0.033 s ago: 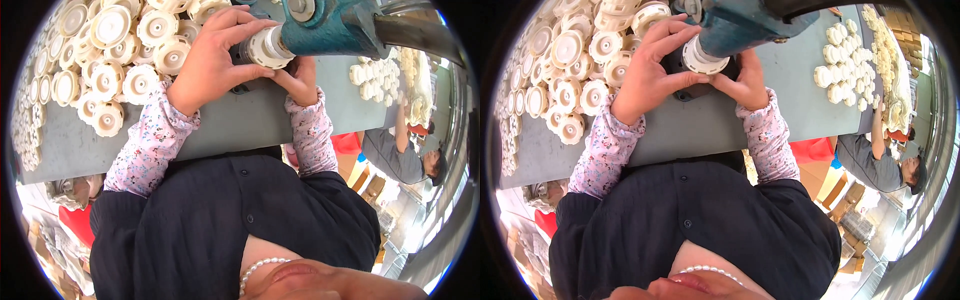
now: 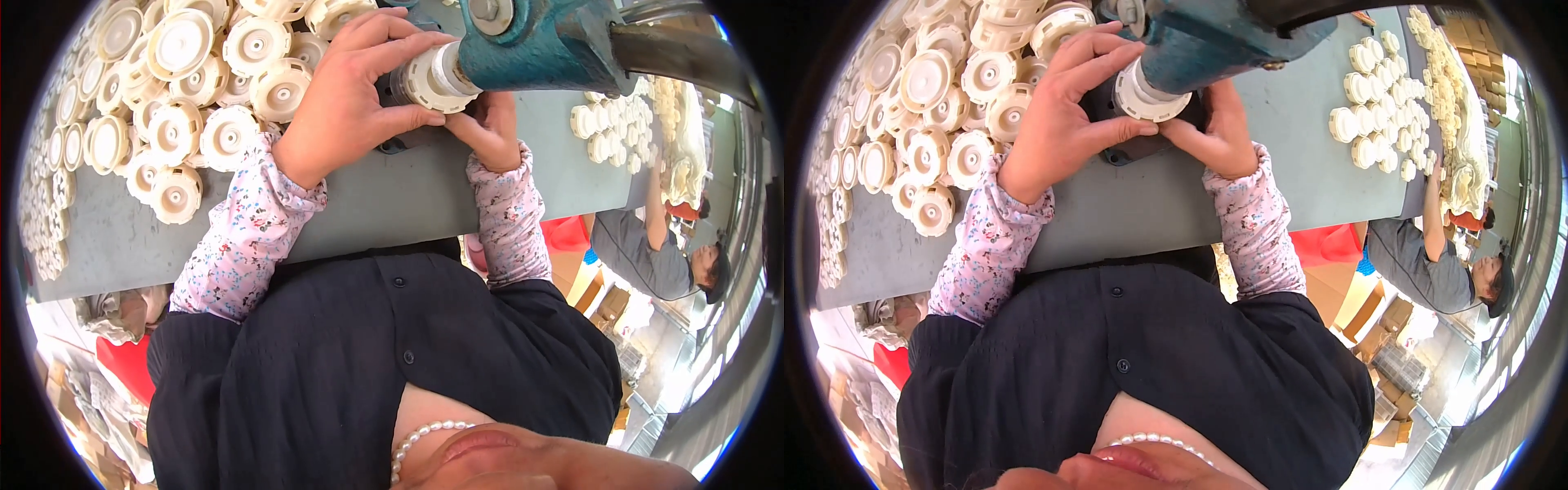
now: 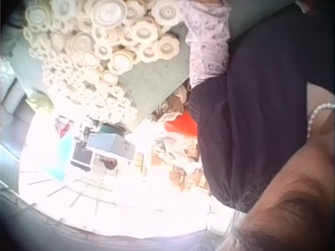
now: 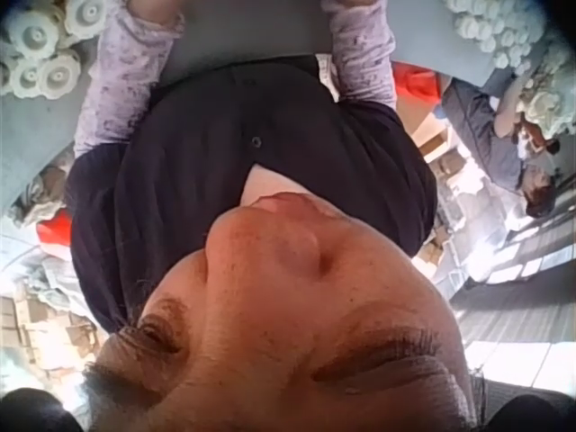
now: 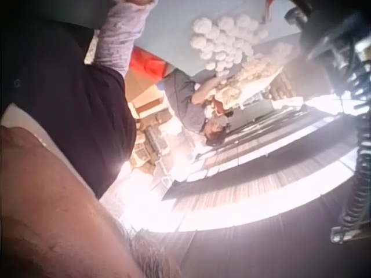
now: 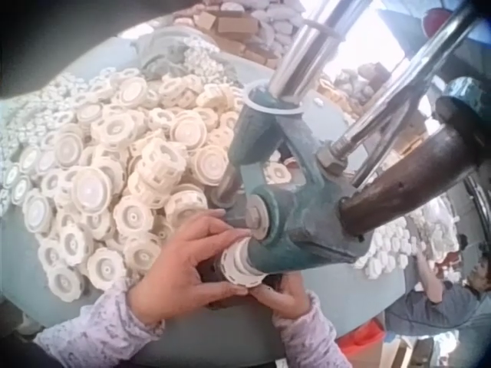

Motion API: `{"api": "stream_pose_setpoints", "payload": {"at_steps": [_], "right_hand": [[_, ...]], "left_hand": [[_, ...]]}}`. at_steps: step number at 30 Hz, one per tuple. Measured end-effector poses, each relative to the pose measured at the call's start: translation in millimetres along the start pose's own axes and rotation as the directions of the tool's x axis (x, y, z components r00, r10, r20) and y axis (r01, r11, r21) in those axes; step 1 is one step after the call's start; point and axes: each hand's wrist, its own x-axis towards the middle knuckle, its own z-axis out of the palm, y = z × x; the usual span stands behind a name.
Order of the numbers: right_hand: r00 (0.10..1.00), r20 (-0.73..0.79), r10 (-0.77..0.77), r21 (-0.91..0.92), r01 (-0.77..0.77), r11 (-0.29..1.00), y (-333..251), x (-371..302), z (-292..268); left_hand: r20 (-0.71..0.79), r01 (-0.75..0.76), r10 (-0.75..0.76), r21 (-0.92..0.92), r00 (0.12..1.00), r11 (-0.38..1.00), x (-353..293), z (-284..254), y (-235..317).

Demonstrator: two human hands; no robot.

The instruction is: The person assembles plastic caps by placing components into a manual press, pulling the lever to press them together, and placing the assembled pieces onto the table.

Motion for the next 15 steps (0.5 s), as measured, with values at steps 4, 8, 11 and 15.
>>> {"api": "stream_pose_setpoints", "payload": {"at_steps": [4, 8, 11, 15], "right_hand": [[0.997, -0.024, 0.071, 0.102, -0.068, 0.992, -1.6, -2.4, -5.5], [0.994, -0.055, 0.092, 0.073, -0.088, 0.993, -6.7, 0.0, -1.9], [0.993, -0.052, 0.110, 0.085, -0.105, 0.991, -7.6, -0.4, -0.7], [0.989, -0.051, 0.142, 0.100, -0.137, 0.986, -8.5, 0.8, 2.3]], "left_hand": [[0.030, -0.045, 0.042, 0.089, 0.999, 0.995, 3.6, 1.4, 1.7], [0.052, -0.020, 0.018, 0.045, 0.998, 0.999, 2.9, 1.3, 0.5], [-0.045, -0.031, 0.038, 0.146, 0.998, 0.989, -4.6, 10.8, 1.7], [-0.064, -0.016, 0.023, 0.110, 0.998, 0.994, -6.6, 11.3, -1.2]]}}
